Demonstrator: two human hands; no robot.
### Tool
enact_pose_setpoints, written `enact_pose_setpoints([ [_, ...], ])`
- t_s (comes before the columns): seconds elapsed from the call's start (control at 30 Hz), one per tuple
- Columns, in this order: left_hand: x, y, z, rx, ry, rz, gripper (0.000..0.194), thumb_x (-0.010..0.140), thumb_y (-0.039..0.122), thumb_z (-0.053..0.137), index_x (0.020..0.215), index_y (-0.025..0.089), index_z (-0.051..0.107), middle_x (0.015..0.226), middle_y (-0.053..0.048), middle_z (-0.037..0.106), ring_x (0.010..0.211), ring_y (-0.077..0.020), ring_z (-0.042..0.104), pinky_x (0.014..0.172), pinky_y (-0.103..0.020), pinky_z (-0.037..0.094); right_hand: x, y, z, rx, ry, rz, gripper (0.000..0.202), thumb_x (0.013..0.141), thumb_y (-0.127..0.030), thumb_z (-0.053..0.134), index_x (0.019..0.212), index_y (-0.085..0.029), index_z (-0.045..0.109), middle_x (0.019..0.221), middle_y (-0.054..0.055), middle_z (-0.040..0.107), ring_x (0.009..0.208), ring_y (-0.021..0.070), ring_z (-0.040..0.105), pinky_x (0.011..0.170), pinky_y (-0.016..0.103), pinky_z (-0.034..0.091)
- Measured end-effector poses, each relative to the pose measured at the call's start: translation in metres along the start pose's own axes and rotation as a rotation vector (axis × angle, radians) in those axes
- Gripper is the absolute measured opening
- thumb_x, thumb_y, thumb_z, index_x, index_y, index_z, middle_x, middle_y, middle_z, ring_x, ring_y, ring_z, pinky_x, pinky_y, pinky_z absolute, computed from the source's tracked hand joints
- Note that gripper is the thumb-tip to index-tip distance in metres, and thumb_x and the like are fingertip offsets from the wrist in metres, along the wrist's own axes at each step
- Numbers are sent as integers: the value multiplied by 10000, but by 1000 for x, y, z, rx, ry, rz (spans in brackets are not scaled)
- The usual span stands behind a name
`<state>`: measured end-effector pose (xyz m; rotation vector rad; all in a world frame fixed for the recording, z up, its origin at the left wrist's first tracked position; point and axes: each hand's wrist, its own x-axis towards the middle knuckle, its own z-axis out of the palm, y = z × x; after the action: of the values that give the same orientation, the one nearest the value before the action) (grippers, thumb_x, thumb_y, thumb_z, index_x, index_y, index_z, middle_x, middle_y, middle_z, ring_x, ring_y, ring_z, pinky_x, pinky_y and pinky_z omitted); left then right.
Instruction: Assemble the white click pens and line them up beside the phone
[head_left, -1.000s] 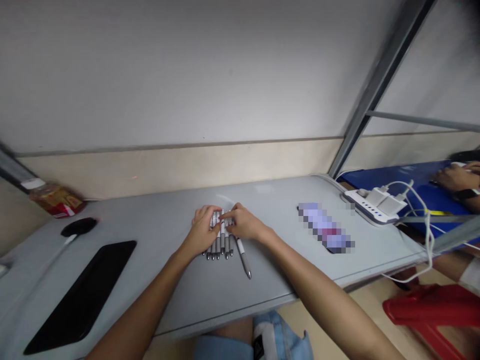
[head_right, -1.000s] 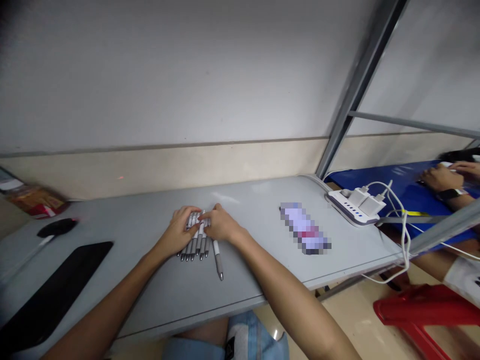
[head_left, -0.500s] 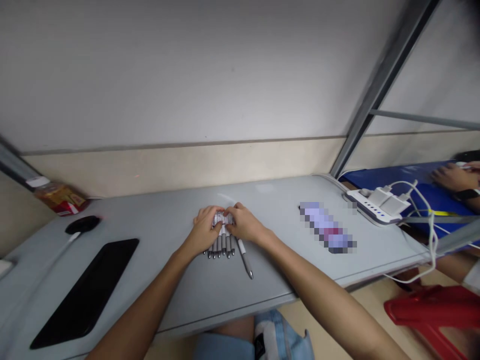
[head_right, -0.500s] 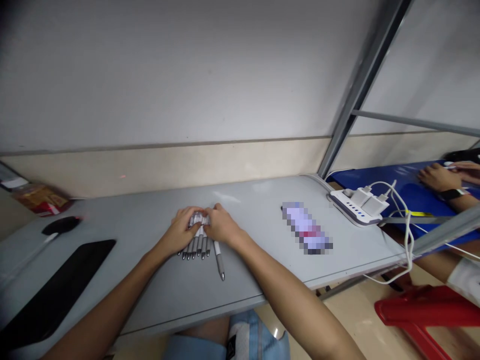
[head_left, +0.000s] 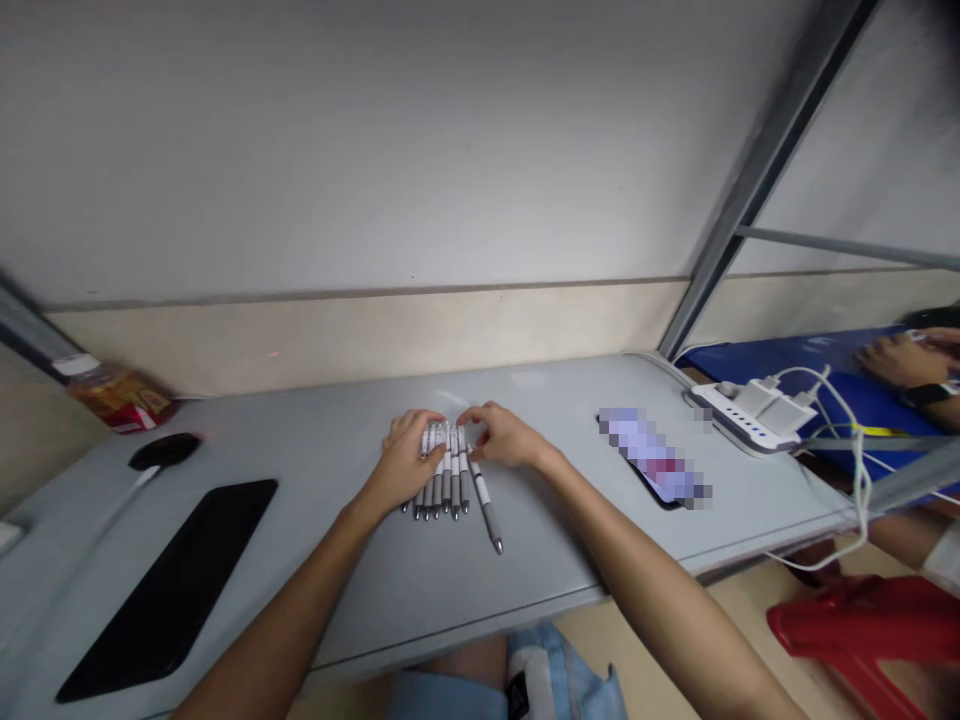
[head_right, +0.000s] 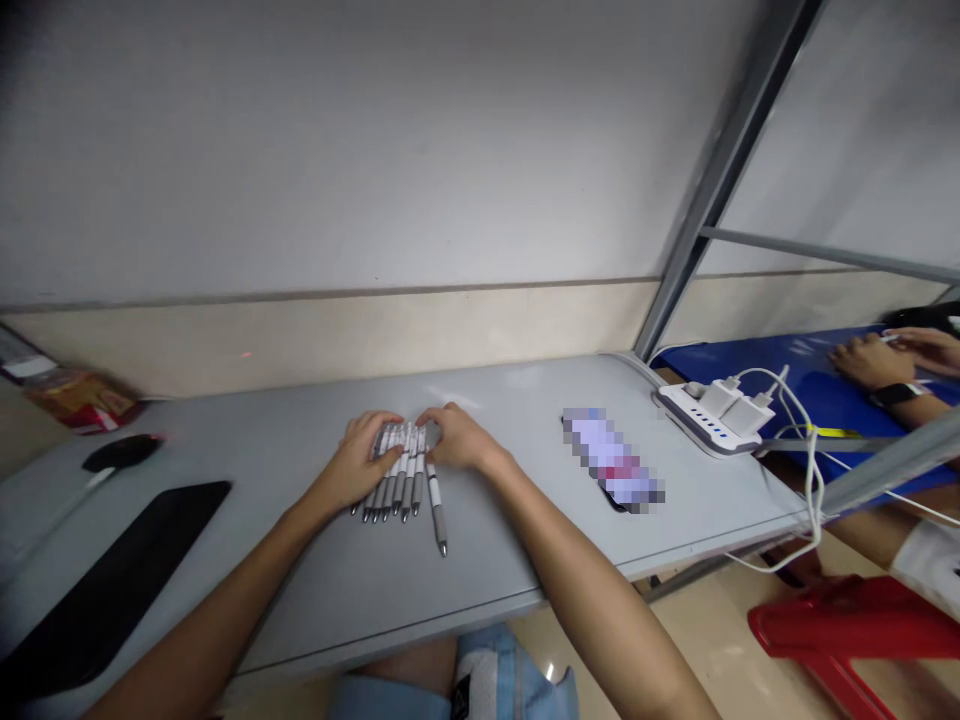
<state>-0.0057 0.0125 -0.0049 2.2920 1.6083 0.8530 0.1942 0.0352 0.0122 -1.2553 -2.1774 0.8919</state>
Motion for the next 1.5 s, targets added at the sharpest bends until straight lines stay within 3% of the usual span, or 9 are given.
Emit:
enact_pose_setpoints([
  [0.23,-4,6,3,98,-37,-12,421,821,475,598,1174,260,519,1253,-67,545,1170,-287,457,919,-446,367,-11,10,-7,7,-35,-80,424,713,-157,738,1126,-172,648,1055,69,572,717,103,567,734,265,478],
  [0.47,-3,11,-2,101,-97,-48,357,822,358,595,1158,264,521,1262,-59,538,1182,-280,457,910,-432,365,-13,11,-1,-25,-44,-112,292,744,-186,713,1034,-167,687,991,58,610,727,113,563,689,246,449],
  [0.57,-3,11,-4,100,-107,-55,344,825,344,584,1154,262,524,1266,-62,536,1190,-286,451,919,-451,362,-13,8,5,-71,-20,-144,316,743,-175,716,1057,-175,676,966,54,620,759,127,558,691,245,428],
  [0.77,-4,7,0,92,-111,-40,335,837,363,560,1158,277,523,1276,-54,537,1202,-292,442,923,-474,361,-14,3,20,-134,94,-241,475,762,-322,751,1184,-157,609,962,68,622,780,151,539,741,274,412],
  [1.0,-4,7,1,123,-84,-48,326,844,406,560,1144,279,544,1252,-54,551,1185,-296,453,920,-463,362,-12,6,21,53,91,-282,607,726,-362,773,1265,-185,557,949,37,616,758,133,543,706,249,429],
  [1.07,-5,7,2,139,-73,-32,347,845,437,562,1155,282,545,1260,-57,547,1179,-294,456,926,-464,352,-12,8,16,65,78,-277,550,735,-314,755,1234,-178,570,952,39,624,769,135,548,707,249,433],
  [1.17,-7,8,4,166,-45,8,384,835,494,568,1156,285,549,1274,-61,540,1174,-292,457,934,-465,335,-15,9,8,30,45,-296,382,728,-118,669,1103,-167,621,978,45,651,814,142,558,741,255,434],
  [1.3,-9,12,4,192,-31,42,411,808,498,601,1159,288,553,1282,-62,538,1187,-293,447,955,-471,309,-24,3,2,-82,-26,-383,344,656,22,565,934,-163,648,927,31,672,831,149,559,800,271,429],
  [1.5,-10,13,4,197,-40,59,400,817,469,593,1173,289,558,1310,-67,522,1213,-299,439,965,-474,304,-42,-3,-7,-249,-66,-485,407,708,20,545,1056,-162,651,1021,71,664,976,186,539,940,335,405],
])
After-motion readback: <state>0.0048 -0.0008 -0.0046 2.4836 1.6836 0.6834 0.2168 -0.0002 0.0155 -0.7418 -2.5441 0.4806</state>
